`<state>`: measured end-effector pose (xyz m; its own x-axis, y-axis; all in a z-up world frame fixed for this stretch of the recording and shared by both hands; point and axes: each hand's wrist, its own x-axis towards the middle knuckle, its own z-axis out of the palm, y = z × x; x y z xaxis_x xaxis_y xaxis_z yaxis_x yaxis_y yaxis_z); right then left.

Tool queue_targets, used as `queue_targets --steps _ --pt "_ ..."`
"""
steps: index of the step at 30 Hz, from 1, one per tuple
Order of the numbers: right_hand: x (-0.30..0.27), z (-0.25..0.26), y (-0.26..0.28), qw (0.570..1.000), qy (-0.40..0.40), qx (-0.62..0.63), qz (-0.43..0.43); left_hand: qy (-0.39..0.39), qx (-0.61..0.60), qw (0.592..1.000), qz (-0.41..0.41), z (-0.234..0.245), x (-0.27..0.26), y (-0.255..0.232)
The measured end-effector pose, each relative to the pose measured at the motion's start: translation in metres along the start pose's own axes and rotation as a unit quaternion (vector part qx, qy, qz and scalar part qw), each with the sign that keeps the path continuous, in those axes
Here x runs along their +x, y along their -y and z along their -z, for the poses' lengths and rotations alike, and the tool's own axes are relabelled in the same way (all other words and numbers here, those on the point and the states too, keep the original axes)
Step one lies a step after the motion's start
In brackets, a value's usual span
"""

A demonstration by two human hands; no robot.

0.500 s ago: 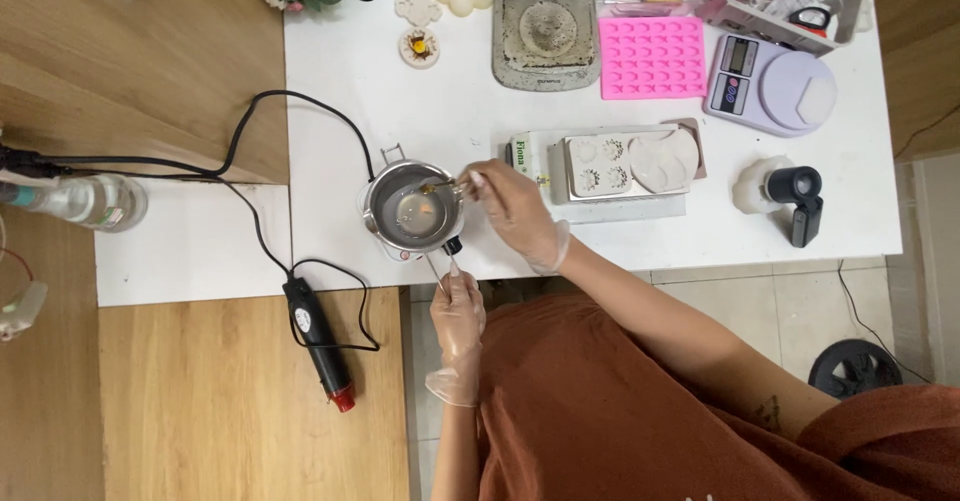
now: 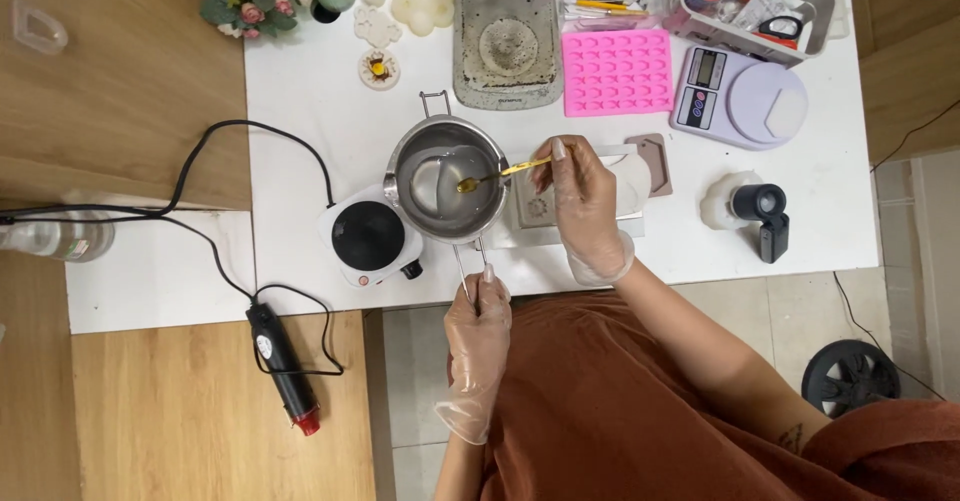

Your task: Melting and stirring wax with fragrance and using a heat gun at a candle-making station.

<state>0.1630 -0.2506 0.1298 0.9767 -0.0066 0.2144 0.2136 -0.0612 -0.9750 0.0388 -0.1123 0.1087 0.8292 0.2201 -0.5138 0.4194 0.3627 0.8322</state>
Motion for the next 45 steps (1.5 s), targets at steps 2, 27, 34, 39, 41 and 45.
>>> queue_targets --steps 2,27,34,39,41,45 --pt "0.003 0.013 -0.003 1.0 -0.007 0.003 -0.008 0.008 0.009 1.0 0.029 -0.014 -0.001 -0.005" --pt "-0.013 0.163 -0.052 0.978 -0.124 0.094 -0.139 0.052 0.097 0.994 -0.006 -0.054 0.023 0.018" --pt "-0.028 0.163 -0.066 0.981 -0.129 0.055 -0.136 0.053 0.07 0.996 0.004 -0.048 0.021 0.022" --pt "-0.024 0.162 -0.07 0.982 -0.128 0.053 -0.127 0.052 0.036 0.998 0.02 -0.049 0.02 0.02" --pt "-0.023 0.161 -0.069 0.982 -0.125 0.053 -0.127 0.047 0.044 0.998 0.022 -0.049 0.018 0.018" --pt "-0.021 0.161 -0.068 0.984 -0.123 0.045 -0.124 0.038 0.067 0.997 0.022 -0.048 0.016 0.017"
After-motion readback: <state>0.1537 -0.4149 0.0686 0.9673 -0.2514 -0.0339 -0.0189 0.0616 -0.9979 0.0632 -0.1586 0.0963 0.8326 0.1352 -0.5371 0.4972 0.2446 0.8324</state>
